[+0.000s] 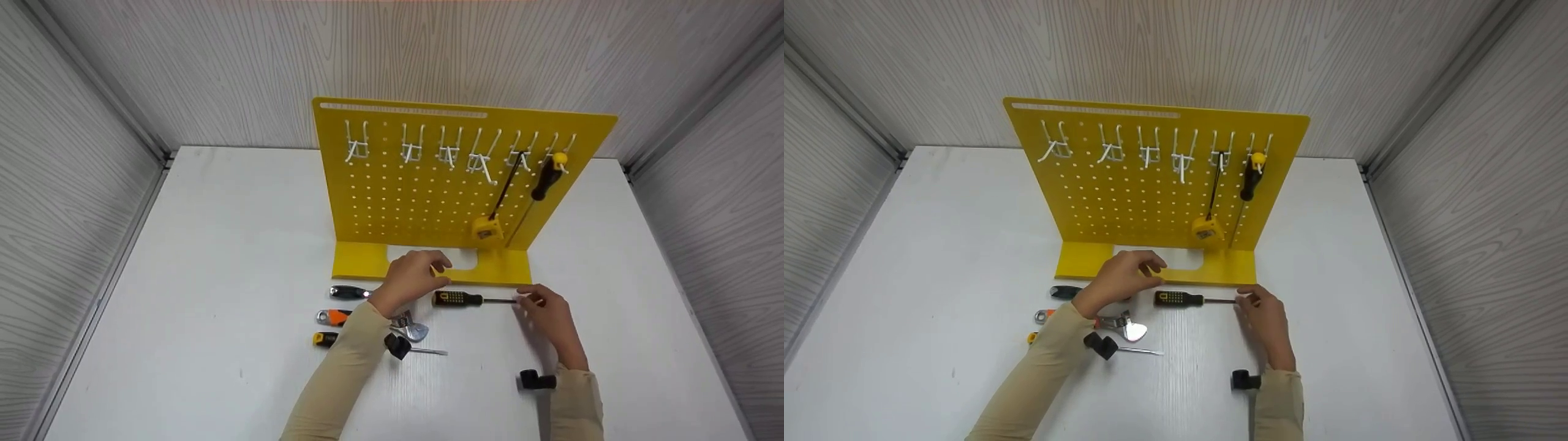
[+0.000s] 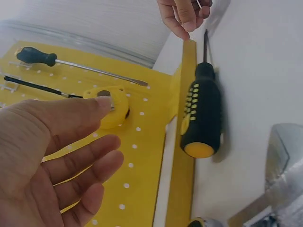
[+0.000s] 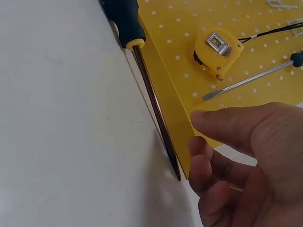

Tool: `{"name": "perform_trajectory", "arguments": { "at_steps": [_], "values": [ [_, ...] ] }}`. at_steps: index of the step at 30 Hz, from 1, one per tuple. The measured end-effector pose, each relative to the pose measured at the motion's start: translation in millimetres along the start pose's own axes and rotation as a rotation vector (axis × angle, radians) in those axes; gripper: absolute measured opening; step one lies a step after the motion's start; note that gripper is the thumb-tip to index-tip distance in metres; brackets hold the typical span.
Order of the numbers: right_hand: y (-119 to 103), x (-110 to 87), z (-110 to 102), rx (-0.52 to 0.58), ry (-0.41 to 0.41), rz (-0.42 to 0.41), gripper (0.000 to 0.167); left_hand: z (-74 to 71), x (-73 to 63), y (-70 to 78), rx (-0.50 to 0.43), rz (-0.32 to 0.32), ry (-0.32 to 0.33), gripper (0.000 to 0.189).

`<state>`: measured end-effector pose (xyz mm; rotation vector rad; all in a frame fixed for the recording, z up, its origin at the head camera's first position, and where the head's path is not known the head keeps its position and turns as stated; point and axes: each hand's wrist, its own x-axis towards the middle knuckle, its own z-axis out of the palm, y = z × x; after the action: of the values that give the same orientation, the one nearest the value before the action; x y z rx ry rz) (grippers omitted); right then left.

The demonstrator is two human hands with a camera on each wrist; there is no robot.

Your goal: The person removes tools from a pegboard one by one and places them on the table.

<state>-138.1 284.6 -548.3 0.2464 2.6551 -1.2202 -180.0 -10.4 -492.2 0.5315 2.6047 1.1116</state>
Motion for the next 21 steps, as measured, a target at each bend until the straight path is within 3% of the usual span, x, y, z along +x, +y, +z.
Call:
{"name": "perform_trajectory", "arguments": {
  "at_steps": [6, 11, 21],
  "values": [
    [-7.0, -0.4, -1.1, 0.027, 0.075, -0.002, 0.031, -5.1, -1.6, 8.2, -0.093, 0.029, 0.039, 0.033],
    [-7.9, -1.5, -0.1, 0.095, 0.131, -0.059, 0.038, -4.9, -0.7, 14.1, -0.163, 0.003, 0.082, 0.041],
    [-13.4, -0.3, 6.8, 0.239, 0.194, -0.074, 0.052, -4.4, 3.8, 22.7, -0.199, 0.039, 0.223, 0.047]
  ]
}}
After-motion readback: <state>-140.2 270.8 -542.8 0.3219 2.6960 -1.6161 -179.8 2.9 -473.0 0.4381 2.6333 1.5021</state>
